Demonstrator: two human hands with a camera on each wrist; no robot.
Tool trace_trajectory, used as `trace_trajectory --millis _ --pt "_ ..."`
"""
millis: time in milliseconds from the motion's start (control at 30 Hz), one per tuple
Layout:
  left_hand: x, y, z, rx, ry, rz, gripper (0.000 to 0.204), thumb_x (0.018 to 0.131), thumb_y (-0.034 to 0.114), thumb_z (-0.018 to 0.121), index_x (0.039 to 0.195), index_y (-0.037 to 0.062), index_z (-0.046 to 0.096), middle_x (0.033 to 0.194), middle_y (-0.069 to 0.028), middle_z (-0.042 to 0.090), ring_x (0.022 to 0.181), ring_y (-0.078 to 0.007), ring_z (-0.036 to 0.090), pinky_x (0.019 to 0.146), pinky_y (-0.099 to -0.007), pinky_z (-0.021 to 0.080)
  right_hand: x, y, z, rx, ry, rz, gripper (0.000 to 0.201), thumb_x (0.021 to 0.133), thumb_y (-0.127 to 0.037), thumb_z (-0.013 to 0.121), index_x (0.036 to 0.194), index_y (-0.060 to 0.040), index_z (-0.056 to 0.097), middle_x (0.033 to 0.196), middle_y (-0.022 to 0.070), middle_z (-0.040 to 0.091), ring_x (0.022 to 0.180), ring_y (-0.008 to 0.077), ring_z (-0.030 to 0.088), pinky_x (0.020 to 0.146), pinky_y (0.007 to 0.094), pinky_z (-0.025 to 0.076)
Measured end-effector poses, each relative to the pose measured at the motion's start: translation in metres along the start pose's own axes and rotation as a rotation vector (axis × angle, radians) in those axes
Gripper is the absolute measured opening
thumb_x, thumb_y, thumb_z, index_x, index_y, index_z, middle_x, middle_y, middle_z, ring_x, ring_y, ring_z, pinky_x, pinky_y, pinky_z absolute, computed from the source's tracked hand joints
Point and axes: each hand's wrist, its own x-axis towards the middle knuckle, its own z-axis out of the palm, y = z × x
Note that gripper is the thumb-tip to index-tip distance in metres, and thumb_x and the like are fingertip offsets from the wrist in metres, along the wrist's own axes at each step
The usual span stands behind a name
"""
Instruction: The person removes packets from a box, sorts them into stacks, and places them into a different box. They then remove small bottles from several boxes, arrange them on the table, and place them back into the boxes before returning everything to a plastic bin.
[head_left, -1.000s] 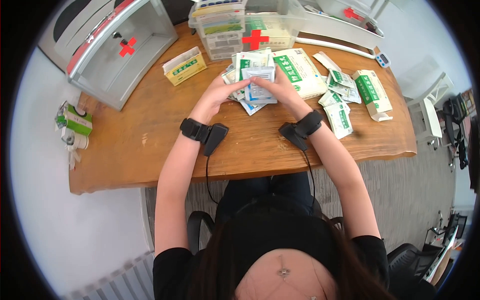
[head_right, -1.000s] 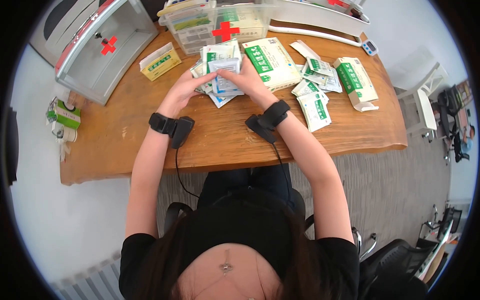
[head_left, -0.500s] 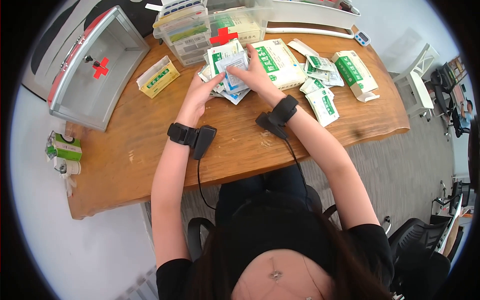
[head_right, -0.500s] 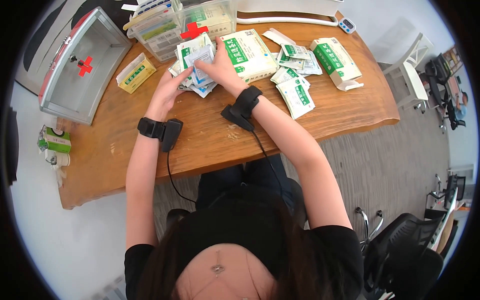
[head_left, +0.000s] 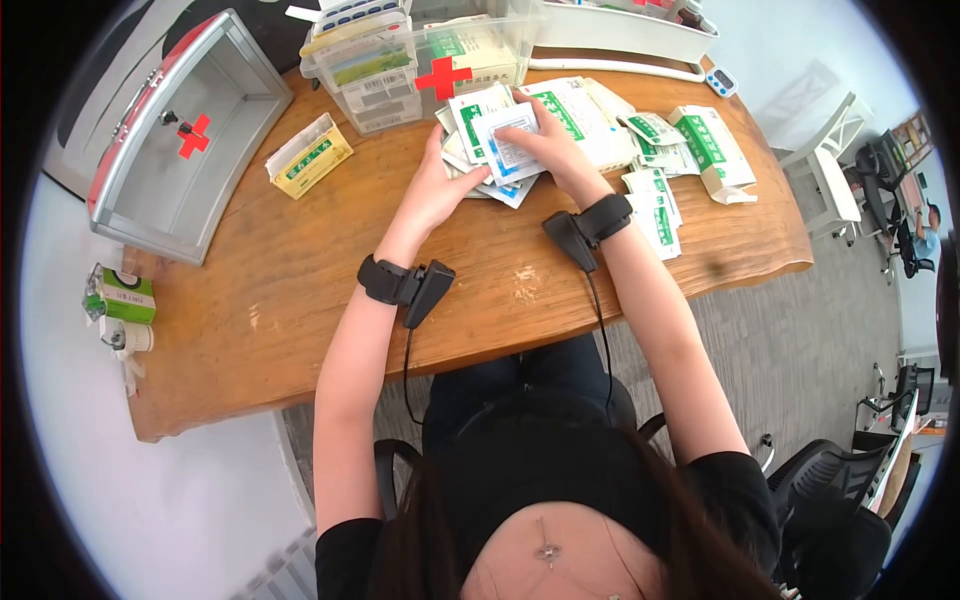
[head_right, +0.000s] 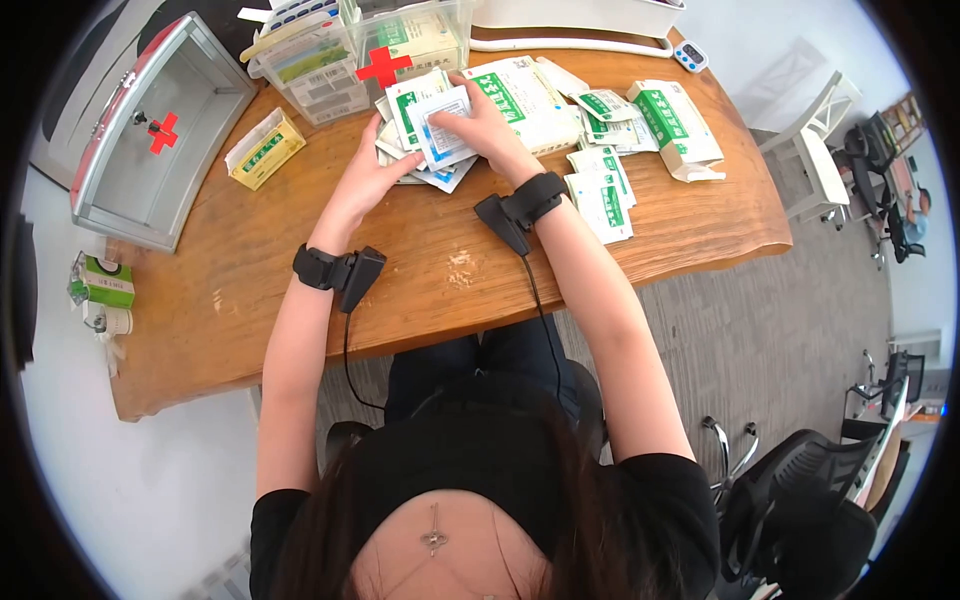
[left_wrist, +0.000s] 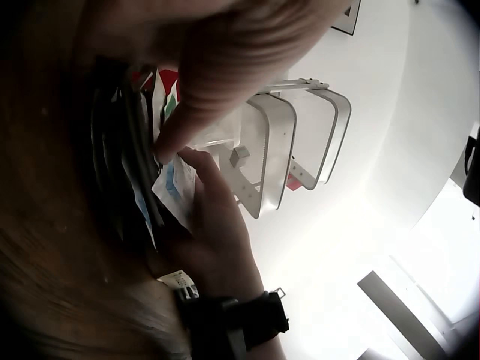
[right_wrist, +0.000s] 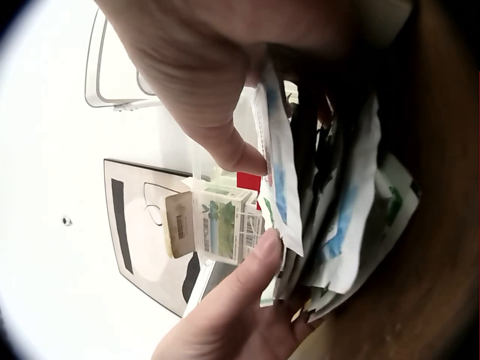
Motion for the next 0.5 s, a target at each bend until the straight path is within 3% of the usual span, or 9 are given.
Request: trace_trajectory --millis 133,333,400,433,500 --pt "0.005 -0.010 -0.003 0.097 -0.011 0.062 0.092 0.079 0.022 0.074 0.145 -0.0027 0.014 0.136 -0.0198 0.043 0.124 -0.0234 0.045 0.101 -0.0311 0.037 -0.003 -0.002 -0.002 -0.036 0.007 0.014 0.072 0.077 -0.018 0.070 0.138 -0.0007 0.036 0.118 0.0162 0.057 0.101 0.0186 0.059 0.086 0.0289 0.048" --pt "-0.002 0.011 -0.009 -0.088 -0.006 -0.140 0.097 0.079 0.033 0.074 0.145 -0.0041 0.012 0.137 -0.0223 0.042 0.127 -0.0254 0.043 0.102 -0.0338 0.036 -0.003 0.001 0.001 -0.130 -0.034 -0.055 0.072 0.078 -0.020 0.070 0.139 -0.0026 0.035 0.118 0.0159 0.058 0.105 0.0193 0.057 0.089 0.0292 0.046" --pt "0.000 0.013 -0.010 -0.084 0.095 -0.181 0.096 0.080 0.039 0.072 0.144 -0.0045 0.015 0.135 -0.0231 0.044 0.125 -0.0249 0.045 0.099 -0.0357 0.039 -0.007 0.000 0.004 -0.181 -0.069 -0.159 0.072 0.079 -0.020 0.070 0.139 -0.0043 0.035 0.118 0.0152 0.058 0.108 0.0195 0.056 0.092 0.0299 0.045" --pt "0.004 0.010 -0.012 -0.129 0.095 -0.137 0.098 0.074 0.034 0.079 0.139 -0.0060 0.019 0.129 -0.0219 0.049 0.117 -0.0257 0.052 0.094 -0.0339 0.045 -0.009 0.000 0.006 -0.181 -0.072 -0.157 0.072 0.079 -0.020 0.070 0.139 -0.0043 0.035 0.118 0.0152 0.058 0.108 0.0195 0.056 0.092 0.0299 0.045" --pt "0.008 0.002 -0.016 -0.175 0.076 -0.133 0.095 0.073 0.032 0.080 0.138 -0.0057 0.021 0.127 -0.0207 0.050 0.115 -0.0246 0.054 0.091 -0.0333 0.047 -0.011 -0.003 0.010 -0.175 -0.164 -0.189 0.072 0.080 -0.021 0.070 0.140 -0.0055 0.034 0.120 0.0150 0.056 0.110 0.0201 0.055 0.094 0.0308 0.044"
